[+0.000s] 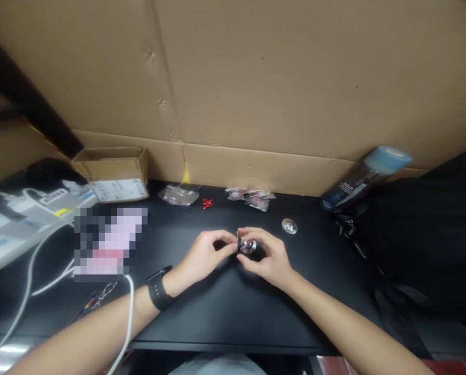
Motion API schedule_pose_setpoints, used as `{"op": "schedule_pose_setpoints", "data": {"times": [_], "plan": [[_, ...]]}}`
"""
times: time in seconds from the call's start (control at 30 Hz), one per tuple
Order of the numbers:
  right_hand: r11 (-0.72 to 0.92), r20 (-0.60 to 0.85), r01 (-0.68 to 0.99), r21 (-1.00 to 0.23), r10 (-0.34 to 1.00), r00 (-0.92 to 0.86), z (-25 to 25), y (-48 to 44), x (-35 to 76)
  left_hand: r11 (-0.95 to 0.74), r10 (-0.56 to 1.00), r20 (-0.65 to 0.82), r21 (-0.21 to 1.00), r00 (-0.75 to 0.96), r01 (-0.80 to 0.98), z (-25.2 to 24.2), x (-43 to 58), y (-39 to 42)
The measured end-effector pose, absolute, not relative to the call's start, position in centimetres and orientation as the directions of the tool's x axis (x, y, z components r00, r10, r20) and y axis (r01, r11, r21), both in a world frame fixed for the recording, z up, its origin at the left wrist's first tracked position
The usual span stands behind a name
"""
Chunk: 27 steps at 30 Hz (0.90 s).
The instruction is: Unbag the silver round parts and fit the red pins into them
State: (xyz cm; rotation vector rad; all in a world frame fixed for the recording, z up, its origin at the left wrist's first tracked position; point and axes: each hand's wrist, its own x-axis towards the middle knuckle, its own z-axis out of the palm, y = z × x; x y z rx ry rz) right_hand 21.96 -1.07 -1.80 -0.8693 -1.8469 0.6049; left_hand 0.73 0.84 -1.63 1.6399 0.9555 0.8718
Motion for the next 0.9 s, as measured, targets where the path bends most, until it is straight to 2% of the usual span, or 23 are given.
{"op": "schedule_pose_setpoints", "data": {"times": [0.4, 0.53, 0.7, 0.8, 0.9], "plan": [[0.621, 0.547, 0.309, -0.721, 0.783, -0.297, -1.99, -1.19, 21.92, -0.234, 0.906, 0.143, 0.953, 0.398, 0.19, -2.31, 1.03, 0.67], [0.617, 0.541, 0.318, -0.72, 0.786, -0.299, -2.06, -1.19, 21.88, -0.254, 0.917, 0.153, 0.936, 0.369, 0.244, -2.45, 1.05, 0.51], [0.579, 0.508, 0.304, -0.756, 0.813, -0.284, -2.31, -1.13, 22.02, -0.288, 0.921, 0.188, 0.918, 0.341, 0.272, -2.12, 1.04, 0.36], [0.558, 0.5, 0.28, -0.782, 0.828, -0.253, -2.47, -1.01, 22.32, -0.296, 0.903, 0.194, 0.928, 0.383, 0.228, -1.68, 0.85, 0.27], [0.562, 0.517, 0.27, -0.782, 0.827, -0.223, -2.35, -0.94, 22.58, -0.293, 0.883, 0.232, 0.952, 0.409, 0.092, -1.59, 0.58, 0.15]]}}
